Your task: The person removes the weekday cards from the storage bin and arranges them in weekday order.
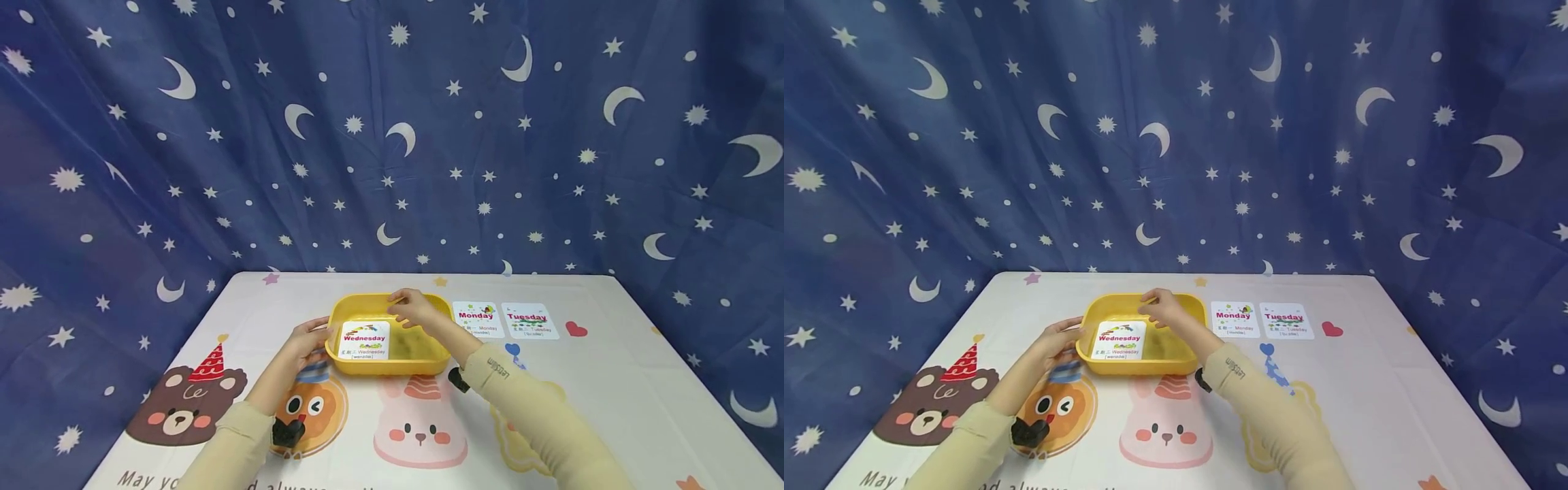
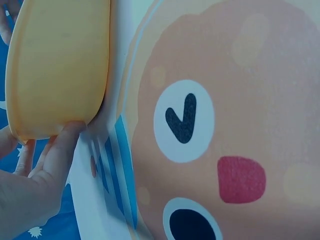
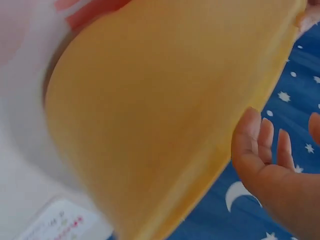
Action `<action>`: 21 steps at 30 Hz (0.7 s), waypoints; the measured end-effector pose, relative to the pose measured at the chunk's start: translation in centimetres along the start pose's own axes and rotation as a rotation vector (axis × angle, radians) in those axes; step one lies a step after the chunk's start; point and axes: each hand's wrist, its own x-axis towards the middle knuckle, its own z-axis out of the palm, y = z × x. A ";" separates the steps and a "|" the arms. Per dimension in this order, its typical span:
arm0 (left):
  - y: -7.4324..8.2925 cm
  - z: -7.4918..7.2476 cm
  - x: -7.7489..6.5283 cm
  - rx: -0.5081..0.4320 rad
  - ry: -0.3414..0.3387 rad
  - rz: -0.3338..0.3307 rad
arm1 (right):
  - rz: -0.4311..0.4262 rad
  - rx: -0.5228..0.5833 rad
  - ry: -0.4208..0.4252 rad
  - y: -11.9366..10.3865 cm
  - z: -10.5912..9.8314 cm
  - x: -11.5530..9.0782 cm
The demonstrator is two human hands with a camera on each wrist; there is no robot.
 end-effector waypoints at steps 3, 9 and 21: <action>-0.1 -0.1 -0.1 0.003 0.000 -0.001 | 0.011 -0.060 -0.017 0.4 1.2 0.7; -0.1 -0.1 -0.1 0.000 0.005 0.000 | 0.035 -0.176 -0.020 0.4 2.4 1.8; -0.5 0.1 0.1 -0.008 0.010 -0.007 | -0.003 -0.431 0.036 15.3 2.9 16.6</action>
